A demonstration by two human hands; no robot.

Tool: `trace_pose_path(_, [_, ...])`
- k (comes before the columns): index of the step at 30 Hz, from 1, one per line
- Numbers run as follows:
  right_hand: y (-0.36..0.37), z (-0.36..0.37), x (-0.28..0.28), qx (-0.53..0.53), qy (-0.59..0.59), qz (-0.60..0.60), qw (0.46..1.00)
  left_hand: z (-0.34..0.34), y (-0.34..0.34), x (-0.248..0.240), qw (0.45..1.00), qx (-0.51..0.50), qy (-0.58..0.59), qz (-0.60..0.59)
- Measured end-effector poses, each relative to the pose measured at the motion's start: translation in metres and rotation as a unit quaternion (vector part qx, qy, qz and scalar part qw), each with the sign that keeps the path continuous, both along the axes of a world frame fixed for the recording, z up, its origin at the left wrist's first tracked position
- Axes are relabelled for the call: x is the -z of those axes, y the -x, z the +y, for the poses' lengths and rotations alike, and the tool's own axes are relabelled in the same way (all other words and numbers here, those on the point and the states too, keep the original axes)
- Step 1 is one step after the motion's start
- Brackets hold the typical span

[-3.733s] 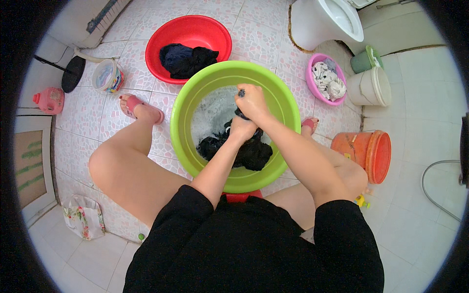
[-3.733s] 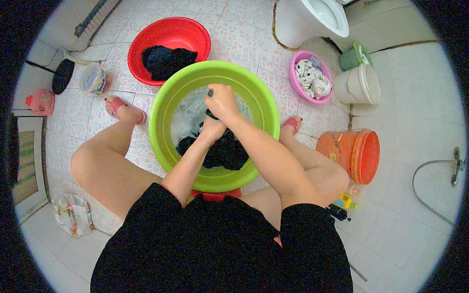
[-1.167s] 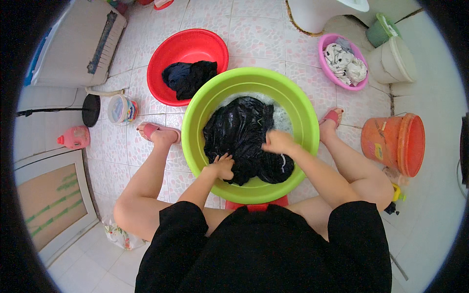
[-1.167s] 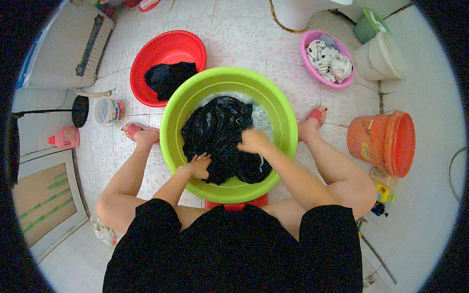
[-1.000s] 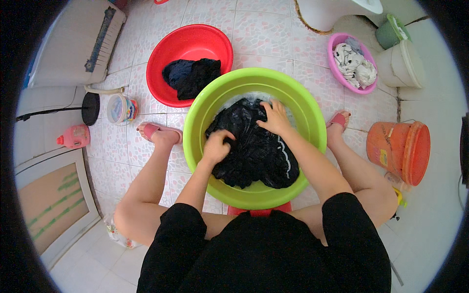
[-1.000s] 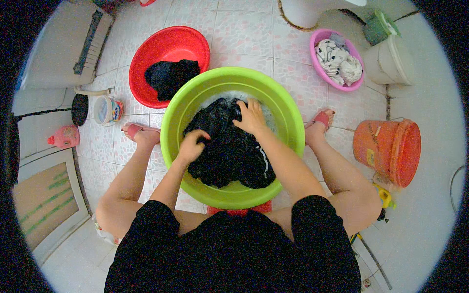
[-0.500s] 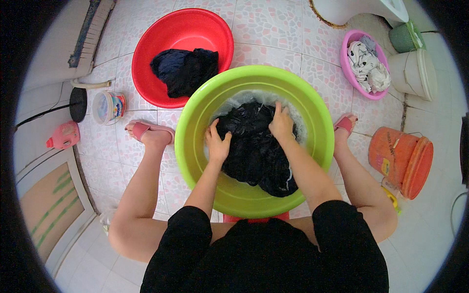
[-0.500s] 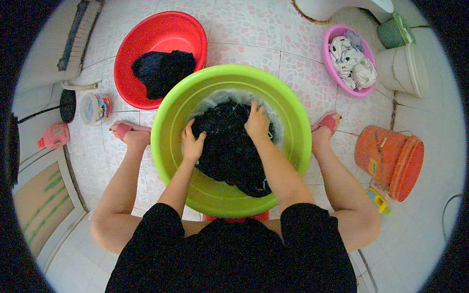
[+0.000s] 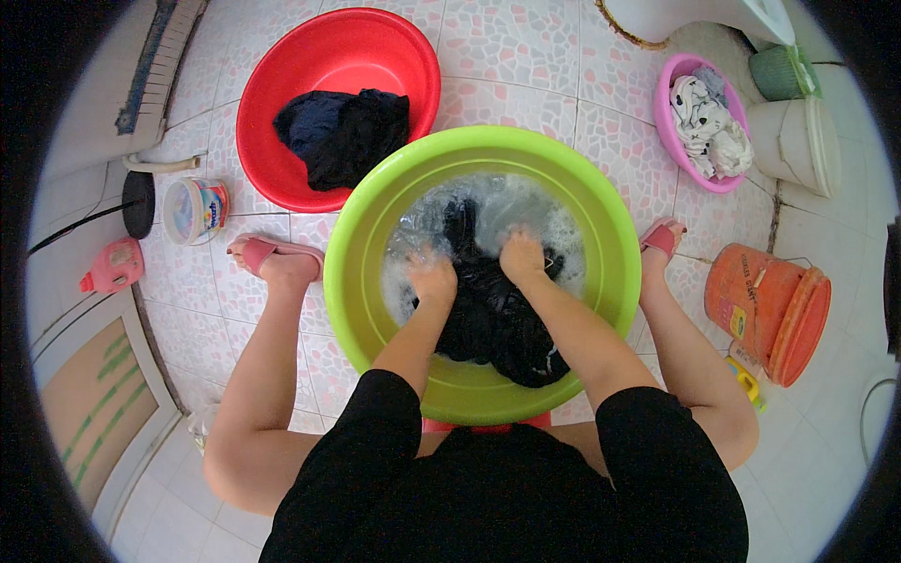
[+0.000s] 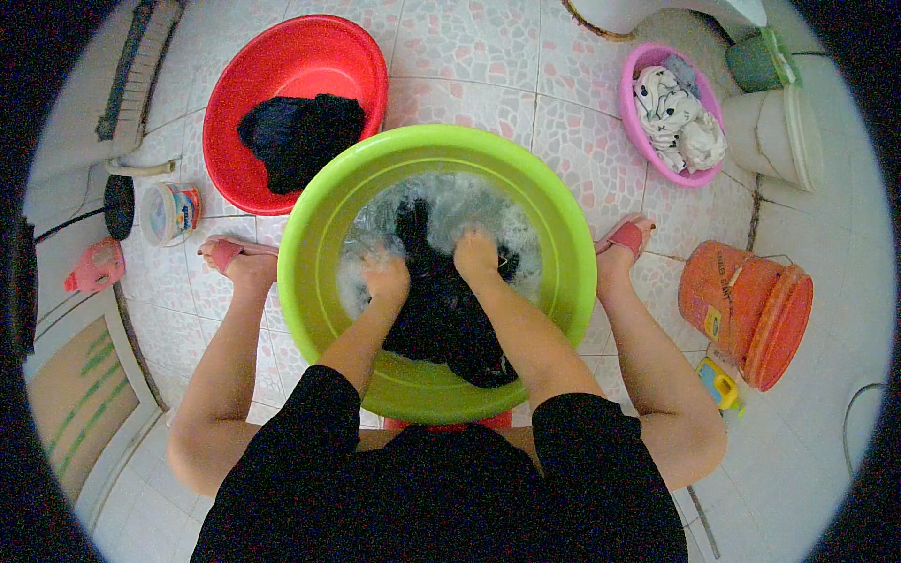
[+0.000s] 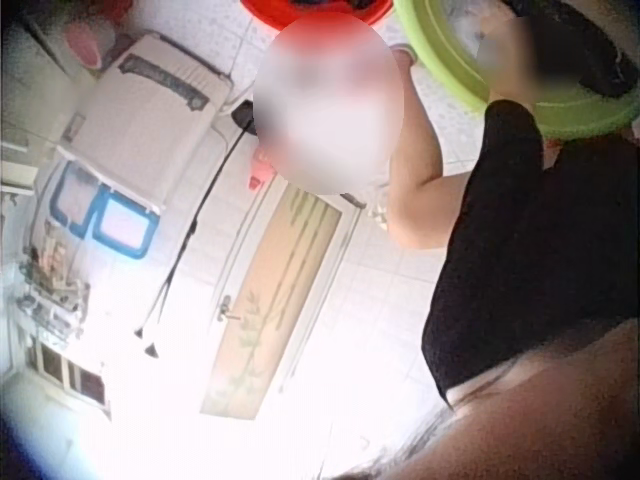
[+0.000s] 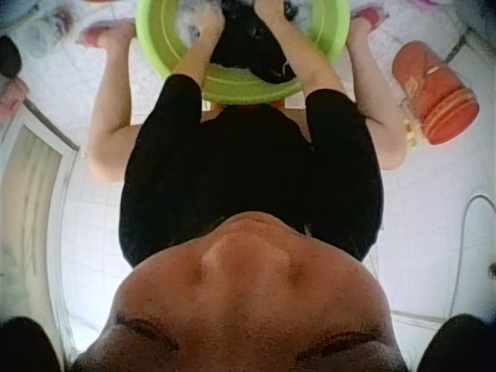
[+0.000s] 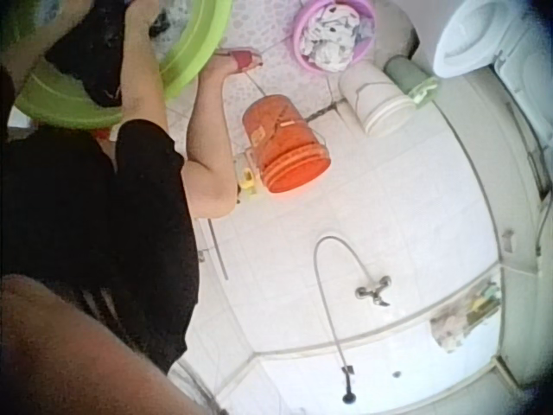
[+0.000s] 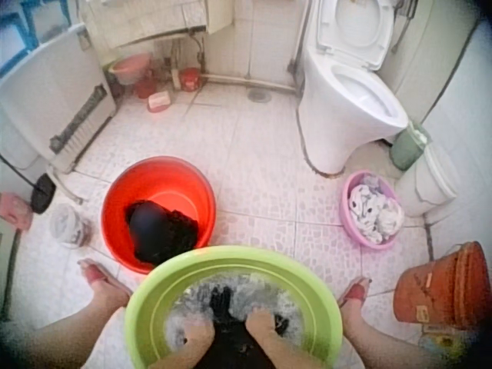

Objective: The person washes black clothing by hand in a green basin filled with soapy water, rubbing and squeezing the fabric repeatedly while sitting on a stool.

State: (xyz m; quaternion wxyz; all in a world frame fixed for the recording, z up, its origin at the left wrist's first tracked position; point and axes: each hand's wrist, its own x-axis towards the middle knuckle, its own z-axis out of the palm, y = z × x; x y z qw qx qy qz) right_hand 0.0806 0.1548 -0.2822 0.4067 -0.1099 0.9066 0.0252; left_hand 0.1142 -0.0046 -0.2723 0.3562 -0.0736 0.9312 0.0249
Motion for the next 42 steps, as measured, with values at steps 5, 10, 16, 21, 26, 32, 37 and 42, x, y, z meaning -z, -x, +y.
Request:
trace_pose_path(5, [0.010,-0.005,0.025,0.445,0.193,0.142,0.863,0.005,0.023,-0.012,1.000,-0.020,0.011,-0.016])
trace_pose_path(10, [0.022,-0.016,-0.012,0.421,0.335,0.154,0.829,-0.022,0.038,0.014,0.691,-0.610,-0.365,0.129])
trace_pose_path(16, [-0.014,-0.042,-0.091,0.355,0.635,0.061,0.683,-0.015,0.051,-0.025,0.366,-0.641,-0.673,-0.051])
trace_pose_path(21, [-0.051,-0.072,-0.167,0.325,0.489,0.070,0.806,0.002,0.031,-0.038,0.468,-0.534,-0.704,-0.001])
trace_pose_path(26, [-0.067,-0.079,-0.160,0.239,0.379,0.321,0.834,0.013,-0.001,-0.046,0.324,-0.503,-0.802,-0.014])
trace_pose_path(32, [-0.053,-0.066,-0.153,0.234,0.304,0.410,0.828,0.022,-0.022,-0.068,0.270,-0.556,-0.786,-0.023])
trace_pose_path(37, [-0.045,-0.047,-0.140,0.276,0.329,0.418,0.800,0.029,-0.016,-0.114,0.318,-0.652,-0.683,-0.083])
trace_pose_path(42, [-0.028,-0.028,-0.126,0.285,0.248,0.276,0.884,0.014,-0.014,-0.089,0.484,-0.645,-0.590,0.017])
